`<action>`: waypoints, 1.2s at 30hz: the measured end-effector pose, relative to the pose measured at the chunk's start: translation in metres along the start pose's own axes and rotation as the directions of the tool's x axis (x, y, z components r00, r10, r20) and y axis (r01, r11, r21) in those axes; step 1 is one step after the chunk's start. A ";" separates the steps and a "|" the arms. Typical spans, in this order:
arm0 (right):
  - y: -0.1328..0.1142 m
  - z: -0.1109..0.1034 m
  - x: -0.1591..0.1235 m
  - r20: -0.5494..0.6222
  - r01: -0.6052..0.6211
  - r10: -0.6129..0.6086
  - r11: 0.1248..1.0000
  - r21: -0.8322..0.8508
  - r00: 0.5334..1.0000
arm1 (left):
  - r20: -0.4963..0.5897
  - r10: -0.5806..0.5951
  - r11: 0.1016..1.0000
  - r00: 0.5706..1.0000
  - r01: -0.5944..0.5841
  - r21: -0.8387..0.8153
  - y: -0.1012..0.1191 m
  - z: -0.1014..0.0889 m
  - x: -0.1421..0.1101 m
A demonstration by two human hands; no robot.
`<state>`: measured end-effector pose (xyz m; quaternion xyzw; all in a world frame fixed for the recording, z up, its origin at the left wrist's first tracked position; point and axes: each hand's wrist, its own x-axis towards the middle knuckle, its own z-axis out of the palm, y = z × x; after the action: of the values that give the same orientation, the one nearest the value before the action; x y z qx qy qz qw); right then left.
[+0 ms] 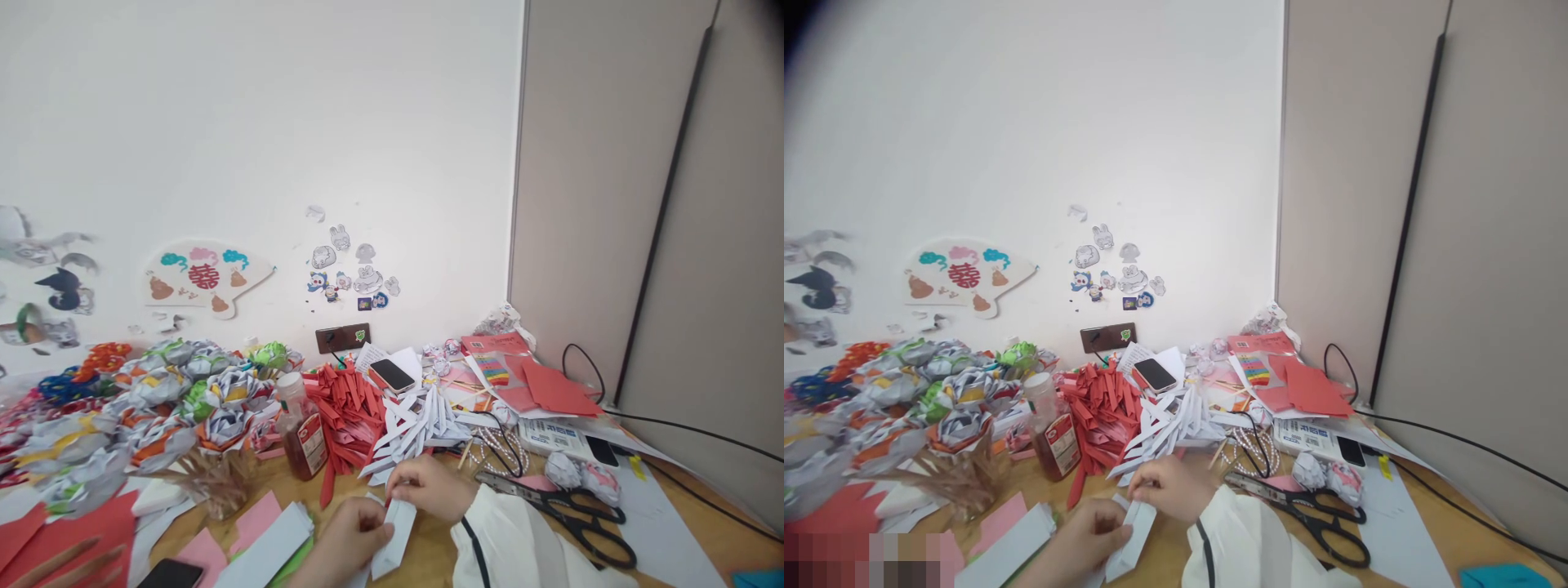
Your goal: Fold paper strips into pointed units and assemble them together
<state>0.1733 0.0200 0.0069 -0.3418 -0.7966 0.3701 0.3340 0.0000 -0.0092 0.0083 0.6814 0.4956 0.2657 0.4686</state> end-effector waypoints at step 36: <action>0.012 0.003 0.005 -0.157 -0.007 0.104 0.854 0.520 0.982 | -0.273 -0.038 0.764 0.961 -0.149 -0.628 0.006 -0.023 0.004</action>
<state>0.1717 0.0289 -0.0029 -0.2944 -0.6245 0.5476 0.4727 -0.0151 0.0027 0.0227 0.4513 0.4129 0.5232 0.5934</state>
